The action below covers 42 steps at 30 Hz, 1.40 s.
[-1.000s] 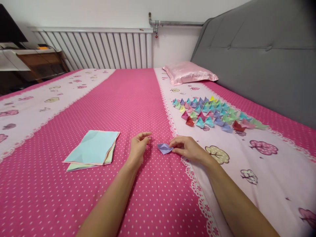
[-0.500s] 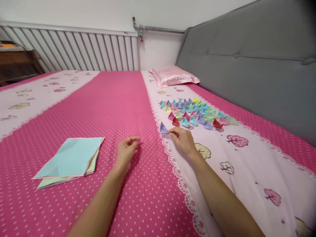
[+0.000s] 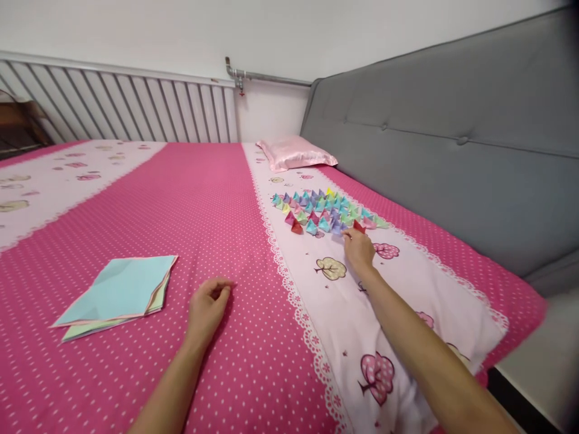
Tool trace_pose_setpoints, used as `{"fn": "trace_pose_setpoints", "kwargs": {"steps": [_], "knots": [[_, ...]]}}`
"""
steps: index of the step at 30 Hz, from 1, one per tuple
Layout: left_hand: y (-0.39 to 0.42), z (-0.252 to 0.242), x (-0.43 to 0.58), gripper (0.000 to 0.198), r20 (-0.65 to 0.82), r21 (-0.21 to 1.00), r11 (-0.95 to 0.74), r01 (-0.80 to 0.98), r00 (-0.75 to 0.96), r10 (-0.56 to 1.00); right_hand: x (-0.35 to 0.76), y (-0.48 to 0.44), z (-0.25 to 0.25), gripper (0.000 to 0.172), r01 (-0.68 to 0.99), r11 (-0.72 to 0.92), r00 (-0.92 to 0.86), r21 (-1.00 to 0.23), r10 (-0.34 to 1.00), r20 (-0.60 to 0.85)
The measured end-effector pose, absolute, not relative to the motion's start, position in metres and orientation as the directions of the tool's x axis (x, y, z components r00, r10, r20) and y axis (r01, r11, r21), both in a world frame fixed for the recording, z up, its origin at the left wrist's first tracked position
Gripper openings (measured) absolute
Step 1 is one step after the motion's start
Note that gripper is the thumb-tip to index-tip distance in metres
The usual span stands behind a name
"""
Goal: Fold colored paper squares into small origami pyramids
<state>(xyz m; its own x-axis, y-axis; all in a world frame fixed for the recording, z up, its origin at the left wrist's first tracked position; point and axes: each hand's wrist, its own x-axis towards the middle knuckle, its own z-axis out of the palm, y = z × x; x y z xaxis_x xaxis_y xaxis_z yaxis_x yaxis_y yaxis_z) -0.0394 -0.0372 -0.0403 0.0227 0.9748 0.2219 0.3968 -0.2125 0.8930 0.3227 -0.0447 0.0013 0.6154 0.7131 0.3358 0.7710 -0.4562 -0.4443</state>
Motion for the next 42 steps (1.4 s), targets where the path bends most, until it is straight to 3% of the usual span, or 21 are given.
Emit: {"fn": "trace_pose_setpoints", "kwargs": {"steps": [12, 17, 21, 25, 33, 37, 42], "knots": [[-0.112, -0.038, -0.069, 0.020, 0.380, 0.729, -0.360, 0.582, 0.094, 0.920, 0.348, -0.034, -0.031, 0.030, 0.817, -0.403, 0.544, -0.413, 0.776, 0.319], [-0.146, -0.039, -0.078, 0.021, 0.412, 0.668, -0.412, 0.620, 0.152, 0.898, 0.347, -0.044, -0.037, 0.050, 0.811, -0.396, 0.549, -0.431, 0.771, 0.324], [-0.174, -0.035, -0.085, 0.025, 0.338, 0.660, -0.403, 0.634, 0.229, 0.913, 0.343, -0.072, -0.043, 0.057, 0.831, -0.381, 0.513, -0.406, 0.807, 0.293], [-0.199, -0.029, -0.089, 0.033, 0.240, 0.621, -0.397, 0.676, 0.318, 0.917, 0.332, -0.119, -0.049, 0.049, 0.898, -0.295, 0.383, -0.326, 0.888, 0.253], [-0.226, -0.037, -0.075, 0.047, 0.213, 0.334, -0.440, 0.833, 0.388, 0.897, 0.303, -0.196, -0.055, 0.055, 0.945, -0.276, 0.311, -0.178, 0.924, 0.221], [-0.228, -0.029, -0.070, 0.049, 0.127, 0.325, -0.420, 0.847, 0.401, 0.907, 0.295, -0.208, -0.051, 0.053, 0.956, -0.278, 0.294, -0.093, 0.913, 0.283], [-0.229, -0.018, -0.067, 0.051, 0.063, 0.383, -0.389, 0.838, 0.397, 0.916, 0.293, -0.212, -0.051, 0.050, 0.961, -0.261, 0.277, -0.092, 0.895, 0.350]]}}
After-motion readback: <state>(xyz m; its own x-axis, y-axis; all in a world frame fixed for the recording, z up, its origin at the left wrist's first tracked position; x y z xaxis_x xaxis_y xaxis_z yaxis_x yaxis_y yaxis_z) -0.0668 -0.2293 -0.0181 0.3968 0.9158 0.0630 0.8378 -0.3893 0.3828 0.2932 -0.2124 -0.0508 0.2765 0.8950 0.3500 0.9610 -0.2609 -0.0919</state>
